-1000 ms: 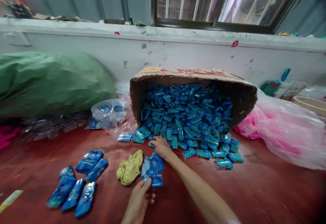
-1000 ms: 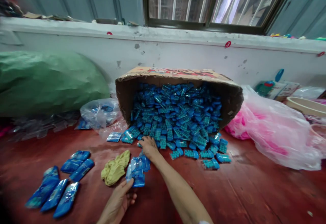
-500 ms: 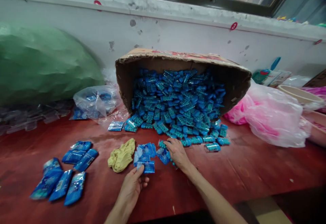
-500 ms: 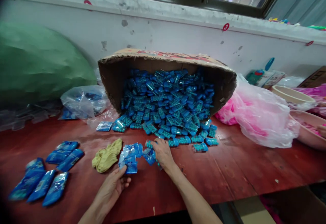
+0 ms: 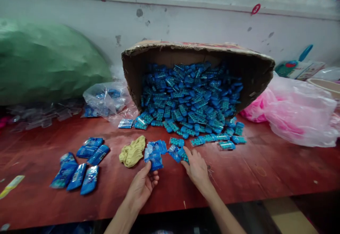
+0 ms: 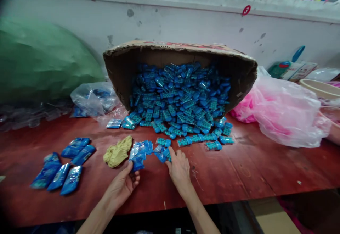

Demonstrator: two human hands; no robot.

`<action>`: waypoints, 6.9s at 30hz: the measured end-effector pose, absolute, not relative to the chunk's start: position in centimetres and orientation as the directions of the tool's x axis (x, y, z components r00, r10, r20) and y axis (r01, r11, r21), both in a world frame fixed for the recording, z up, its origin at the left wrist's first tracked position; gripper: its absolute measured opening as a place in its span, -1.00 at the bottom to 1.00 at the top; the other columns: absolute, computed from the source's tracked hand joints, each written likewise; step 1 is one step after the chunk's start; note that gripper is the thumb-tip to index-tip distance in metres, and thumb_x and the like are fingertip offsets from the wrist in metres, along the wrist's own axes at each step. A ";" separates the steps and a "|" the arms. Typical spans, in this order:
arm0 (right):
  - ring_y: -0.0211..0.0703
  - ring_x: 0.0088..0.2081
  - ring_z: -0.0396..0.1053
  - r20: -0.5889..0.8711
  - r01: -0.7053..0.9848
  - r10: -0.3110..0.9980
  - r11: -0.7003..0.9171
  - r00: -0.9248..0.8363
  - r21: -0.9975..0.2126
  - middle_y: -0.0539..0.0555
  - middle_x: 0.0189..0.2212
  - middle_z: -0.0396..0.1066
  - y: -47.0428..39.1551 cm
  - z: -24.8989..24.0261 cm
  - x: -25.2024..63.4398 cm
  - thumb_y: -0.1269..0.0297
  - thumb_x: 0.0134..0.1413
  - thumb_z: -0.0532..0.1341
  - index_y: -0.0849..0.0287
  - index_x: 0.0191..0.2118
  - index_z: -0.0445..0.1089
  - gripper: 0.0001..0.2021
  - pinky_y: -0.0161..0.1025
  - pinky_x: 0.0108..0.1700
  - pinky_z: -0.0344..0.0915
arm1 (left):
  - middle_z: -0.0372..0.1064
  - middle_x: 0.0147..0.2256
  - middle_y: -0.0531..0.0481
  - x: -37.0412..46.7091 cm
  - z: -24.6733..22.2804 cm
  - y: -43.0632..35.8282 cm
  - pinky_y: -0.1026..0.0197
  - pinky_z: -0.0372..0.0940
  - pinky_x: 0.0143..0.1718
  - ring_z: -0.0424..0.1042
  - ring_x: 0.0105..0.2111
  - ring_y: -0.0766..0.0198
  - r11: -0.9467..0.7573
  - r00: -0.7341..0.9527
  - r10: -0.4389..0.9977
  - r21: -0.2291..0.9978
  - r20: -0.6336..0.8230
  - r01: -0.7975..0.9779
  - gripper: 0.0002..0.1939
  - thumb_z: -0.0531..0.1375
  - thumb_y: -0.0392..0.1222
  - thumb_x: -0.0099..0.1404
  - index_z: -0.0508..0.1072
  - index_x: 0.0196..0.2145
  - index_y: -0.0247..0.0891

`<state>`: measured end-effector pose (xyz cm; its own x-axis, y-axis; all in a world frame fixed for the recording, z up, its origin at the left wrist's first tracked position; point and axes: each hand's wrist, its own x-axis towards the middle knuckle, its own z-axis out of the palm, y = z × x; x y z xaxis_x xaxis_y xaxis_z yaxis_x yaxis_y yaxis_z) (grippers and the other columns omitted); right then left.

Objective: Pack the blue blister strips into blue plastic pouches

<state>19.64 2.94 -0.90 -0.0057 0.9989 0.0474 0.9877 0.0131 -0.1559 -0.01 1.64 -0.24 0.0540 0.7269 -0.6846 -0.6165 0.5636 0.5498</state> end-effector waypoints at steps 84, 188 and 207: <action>-0.34 -0.64 0.29 -0.094 -0.186 0.959 -0.044 0.267 -0.981 -0.15 -0.57 0.30 0.1 2.1 14.9 0.31 -0.10 0.23 0.11 -0.25 0.07 -0.68 -0.37 -0.58 0.28 | 0.40 -0.62 0.01 -1.0 1.7 3.2 0.29 0.30 -0.61 0.38 -0.62 0.30 0.378 0.052 0.910 0.773 -0.411 -0.510 -0.69 0.31 -0.05 -0.11 0.39 -0.49 -0.34; -0.39 -0.77 0.24 -0.194 -0.333 0.975 -0.147 0.112 -0.931 -0.19 -0.61 0.23 0.3 1.1 15.3 0.13 -0.15 0.26 0.15 -0.35 0.12 -0.67 -0.44 -0.72 0.14 | 0.45 -0.55 0.03 -1.1 1.9 3.6 0.26 0.37 -0.43 0.46 -0.44 0.23 0.381 0.035 0.902 0.755 -0.431 -0.533 -0.78 0.29 -0.16 -0.05 0.37 -0.45 -0.30; -0.36 -0.60 0.30 -0.086 -0.124 0.961 -0.054 0.263 -0.991 -0.12 -0.55 0.28 -1.1 0.5 14.1 0.23 -0.02 0.18 0.13 -0.29 0.14 -0.79 -0.39 -0.48 0.26 | 0.47 -0.52 0.01 -0.8 1.3 3.0 0.31 0.33 -0.58 0.46 -0.52 0.26 0.438 0.074 0.874 0.714 -0.480 -0.546 -0.79 0.23 -0.13 0.04 0.35 -0.40 -0.29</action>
<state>14.07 -1.10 0.46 0.2632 0.9609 -0.0857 -0.1243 -0.0544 -0.9908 -0.85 2.99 1.28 0.0738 0.8742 -0.4800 -0.5463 0.4381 0.7138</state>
